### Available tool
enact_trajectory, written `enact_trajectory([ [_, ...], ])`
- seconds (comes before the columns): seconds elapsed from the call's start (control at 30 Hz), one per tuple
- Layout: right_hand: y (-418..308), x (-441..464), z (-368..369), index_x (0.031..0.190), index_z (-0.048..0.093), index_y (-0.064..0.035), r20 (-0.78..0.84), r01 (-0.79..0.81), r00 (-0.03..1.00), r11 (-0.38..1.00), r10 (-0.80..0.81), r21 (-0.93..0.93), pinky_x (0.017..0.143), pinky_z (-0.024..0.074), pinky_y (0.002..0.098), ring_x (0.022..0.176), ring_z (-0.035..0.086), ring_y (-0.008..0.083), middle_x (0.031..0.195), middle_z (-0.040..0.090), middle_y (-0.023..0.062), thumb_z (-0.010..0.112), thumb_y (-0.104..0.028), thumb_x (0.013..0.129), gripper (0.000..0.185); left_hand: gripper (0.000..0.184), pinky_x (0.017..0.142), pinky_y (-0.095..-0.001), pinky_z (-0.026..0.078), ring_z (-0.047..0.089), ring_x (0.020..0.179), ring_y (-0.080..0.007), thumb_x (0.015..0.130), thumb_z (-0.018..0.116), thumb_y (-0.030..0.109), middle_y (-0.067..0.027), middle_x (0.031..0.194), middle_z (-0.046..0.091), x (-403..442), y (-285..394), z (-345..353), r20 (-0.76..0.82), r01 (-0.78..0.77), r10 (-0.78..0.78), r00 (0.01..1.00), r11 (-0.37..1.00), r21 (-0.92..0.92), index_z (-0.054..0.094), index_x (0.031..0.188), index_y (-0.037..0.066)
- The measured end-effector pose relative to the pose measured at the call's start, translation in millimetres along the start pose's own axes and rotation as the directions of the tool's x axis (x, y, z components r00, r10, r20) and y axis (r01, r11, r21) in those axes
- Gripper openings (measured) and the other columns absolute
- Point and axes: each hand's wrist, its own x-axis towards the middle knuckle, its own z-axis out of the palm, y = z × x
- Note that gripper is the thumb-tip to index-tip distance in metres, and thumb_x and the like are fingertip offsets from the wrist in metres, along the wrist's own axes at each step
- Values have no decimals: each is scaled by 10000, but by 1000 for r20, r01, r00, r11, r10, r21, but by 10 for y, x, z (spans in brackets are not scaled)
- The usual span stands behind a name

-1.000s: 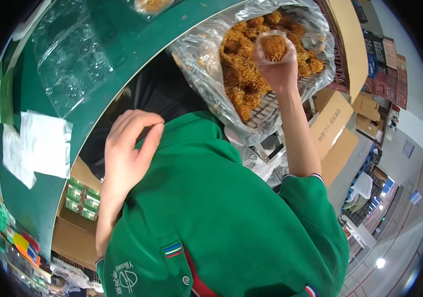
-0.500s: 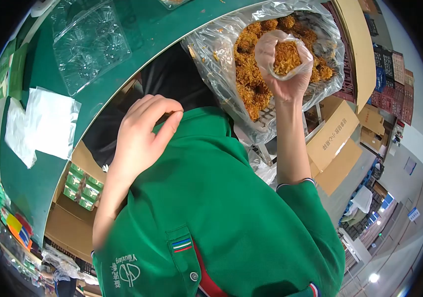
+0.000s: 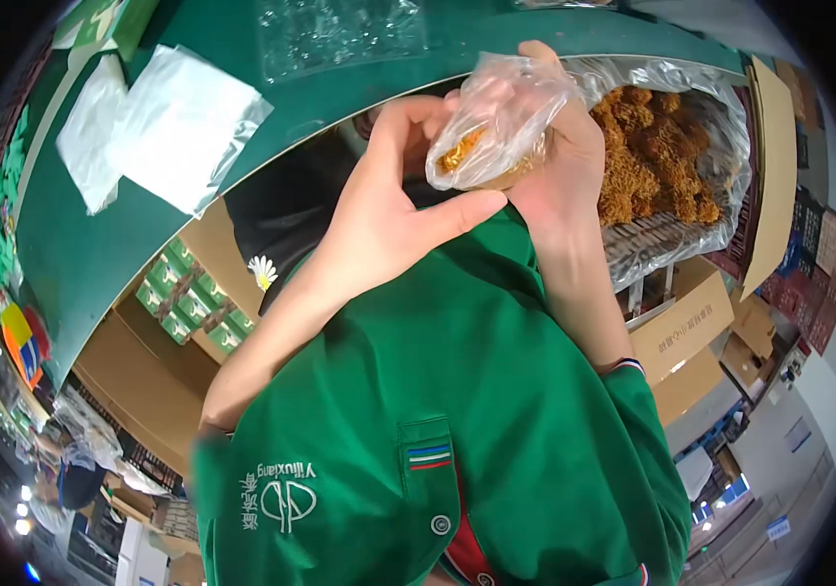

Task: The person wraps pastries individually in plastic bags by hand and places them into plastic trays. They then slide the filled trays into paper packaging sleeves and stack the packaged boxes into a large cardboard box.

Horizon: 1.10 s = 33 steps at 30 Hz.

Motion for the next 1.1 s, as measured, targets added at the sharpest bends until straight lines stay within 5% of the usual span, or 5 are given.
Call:
enact_trajectory([
  [0.13, 42, 105, 39, 900, 434, -98, 151, 115, 982, 993, -117, 21, 903, 436, 394, 805, 508, 204, 788, 516, 53, 498, -96, 899, 64, 589, 929, -302, 458, 554, 1087, -155, 812, 767, 107, -64, 1163, 526, -28, 26, -32, -13, 91, -100, 995, 943, -322, 432, 1291, 33],
  [0.57, 135, 83, 206, 848, 440, -79, 110, 51, 992, 993, -63, 107, 707, 434, 305, 656, 469, 166, 721, 508, 60, 403, 117, 756, 219, 87, 616, -205, 403, 492, 715, -65, 827, 731, 52, -14, 876, 557, -47, 67, -299, -255, -156, 158, 954, 987, 28, 686, 887, 8],
  [0.7, 96, 77, 354, 931, 494, -55, -2, 161, 986, 971, -164, -177, 688, 471, 278, 718, 543, 141, 807, 576, 85, 454, 55, 869, 133, 68, 707, -229, 422, 517, 801, -107, 834, 705, 23, -43, 915, 562, -65, 172, -332, -173, -146, 153, 973, 988, 50, 657, 868, -10],
  [0.87, 193, 36, 445, 966, 533, -26, 141, 317, 939, 633, -313, -706, 658, 466, 228, 707, 547, 88, 851, 586, 66, 627, -29, 890, 121, 109, 707, -286, 474, 587, 814, -163, 757, 730, -15, -66, 1051, 567, -21, 156, -255, -67, -199, 215, 974, 960, 195, 635, 803, 13],
  [1.1, 207, 68, 354, 856, 679, -57, 341, 449, 869, 285, -359, -847, 777, 442, 256, 936, 526, 118, 1096, 550, 60, 711, -38, 778, 87, 121, 738, -299, 467, 587, 836, -203, 764, 729, 23, -71, 975, 583, -12, 145, -248, -11, -231, 239, 971, 948, 219, 612, 792, 36],
])
